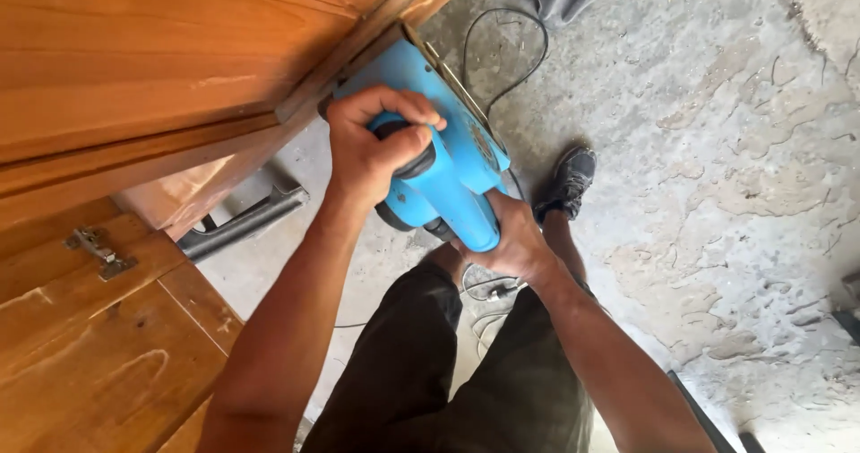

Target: The person uses a blue electric sander to smooth the surface of a wooden cabinet. They move the tool across the cabinet doors and frame, focusing on the edges and flat surfaces to remove the old finish.

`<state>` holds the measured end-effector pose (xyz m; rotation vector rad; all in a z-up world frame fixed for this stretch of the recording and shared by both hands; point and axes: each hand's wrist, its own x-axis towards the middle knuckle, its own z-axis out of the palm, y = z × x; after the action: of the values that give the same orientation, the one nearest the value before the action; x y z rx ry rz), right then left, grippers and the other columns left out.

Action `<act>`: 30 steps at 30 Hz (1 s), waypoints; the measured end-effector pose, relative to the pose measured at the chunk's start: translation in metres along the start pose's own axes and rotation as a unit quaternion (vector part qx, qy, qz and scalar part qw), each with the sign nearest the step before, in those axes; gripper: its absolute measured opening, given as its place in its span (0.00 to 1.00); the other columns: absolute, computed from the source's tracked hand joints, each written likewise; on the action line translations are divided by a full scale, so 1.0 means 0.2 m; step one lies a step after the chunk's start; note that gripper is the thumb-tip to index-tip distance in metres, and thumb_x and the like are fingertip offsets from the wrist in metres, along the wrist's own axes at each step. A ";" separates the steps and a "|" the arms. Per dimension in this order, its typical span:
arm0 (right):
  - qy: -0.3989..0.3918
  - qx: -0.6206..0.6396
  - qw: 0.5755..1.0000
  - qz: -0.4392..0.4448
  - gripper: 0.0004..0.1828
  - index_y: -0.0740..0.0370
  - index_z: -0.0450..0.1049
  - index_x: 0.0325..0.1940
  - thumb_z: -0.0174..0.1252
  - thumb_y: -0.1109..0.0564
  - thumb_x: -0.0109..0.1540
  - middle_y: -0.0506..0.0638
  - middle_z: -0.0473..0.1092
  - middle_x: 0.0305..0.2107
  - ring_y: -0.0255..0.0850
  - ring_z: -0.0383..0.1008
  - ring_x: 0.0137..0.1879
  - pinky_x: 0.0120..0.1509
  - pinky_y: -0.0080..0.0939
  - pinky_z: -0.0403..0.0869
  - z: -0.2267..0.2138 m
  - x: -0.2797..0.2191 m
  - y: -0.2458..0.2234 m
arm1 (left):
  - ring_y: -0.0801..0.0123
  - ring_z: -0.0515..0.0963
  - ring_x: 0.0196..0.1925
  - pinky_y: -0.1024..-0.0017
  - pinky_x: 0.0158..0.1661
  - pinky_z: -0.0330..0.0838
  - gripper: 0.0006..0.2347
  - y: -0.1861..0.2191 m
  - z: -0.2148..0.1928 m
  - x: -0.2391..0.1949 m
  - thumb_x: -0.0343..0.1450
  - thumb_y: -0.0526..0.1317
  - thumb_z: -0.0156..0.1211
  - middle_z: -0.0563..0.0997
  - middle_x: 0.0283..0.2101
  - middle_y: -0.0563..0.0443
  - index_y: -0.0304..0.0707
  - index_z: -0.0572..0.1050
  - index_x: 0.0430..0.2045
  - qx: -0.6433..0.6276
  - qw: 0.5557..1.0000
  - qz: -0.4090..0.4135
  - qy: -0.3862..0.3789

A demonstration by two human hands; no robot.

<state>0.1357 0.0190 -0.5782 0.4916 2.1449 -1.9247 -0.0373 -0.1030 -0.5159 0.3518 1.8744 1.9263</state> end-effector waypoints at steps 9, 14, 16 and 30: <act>-0.011 -0.014 1.000 0.011 0.36 0.59 0.73 0.47 0.75 0.41 0.42 0.60 0.78 0.31 0.63 0.80 0.42 0.44 0.61 0.78 0.12 0.00 0.12 | 0.60 0.85 0.35 0.68 0.41 0.78 0.05 -0.17 -0.14 -0.07 0.59 0.26 0.67 0.82 0.31 0.39 0.25 0.78 0.24 -0.057 0.998 -0.006 0.027; -0.014 0.013 1.000 0.008 0.32 0.62 0.73 0.44 0.75 0.47 0.42 0.61 0.78 0.29 0.65 0.80 0.39 0.42 0.60 0.78 0.17 -0.05 -0.02 | 0.60 0.86 0.36 0.68 0.43 0.79 0.05 0.04 -0.17 -0.13 0.59 0.25 0.68 0.83 0.31 0.39 0.25 0.78 0.23 -0.010 1.000 -0.007 0.000; -0.005 0.015 1.000 0.000 0.32 0.62 0.73 0.44 0.75 0.47 0.41 0.61 0.78 0.29 0.65 0.80 0.39 0.42 0.60 0.78 0.19 -0.04 0.00 | 0.60 0.85 0.37 0.68 0.45 0.79 0.05 0.03 -0.18 -0.12 0.59 0.25 0.67 0.83 0.31 0.39 0.25 0.79 0.24 0.004 1.000 -0.003 -0.009; -0.018 0.014 1.000 -0.007 0.32 0.62 0.72 0.42 0.75 0.46 0.42 0.62 0.77 0.28 0.65 0.80 0.38 0.41 0.59 0.78 0.36 -0.07 0.02 | 0.65 0.85 0.36 0.71 0.45 0.77 0.05 0.05 -0.31 -0.23 0.58 0.25 0.68 0.84 0.30 0.40 0.26 0.79 0.22 0.026 1.000 -0.004 0.008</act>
<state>0.1454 -0.0544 -0.5848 0.4449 2.1073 -1.9585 -0.0269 -0.1803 -0.5041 0.3449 1.9372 1.8824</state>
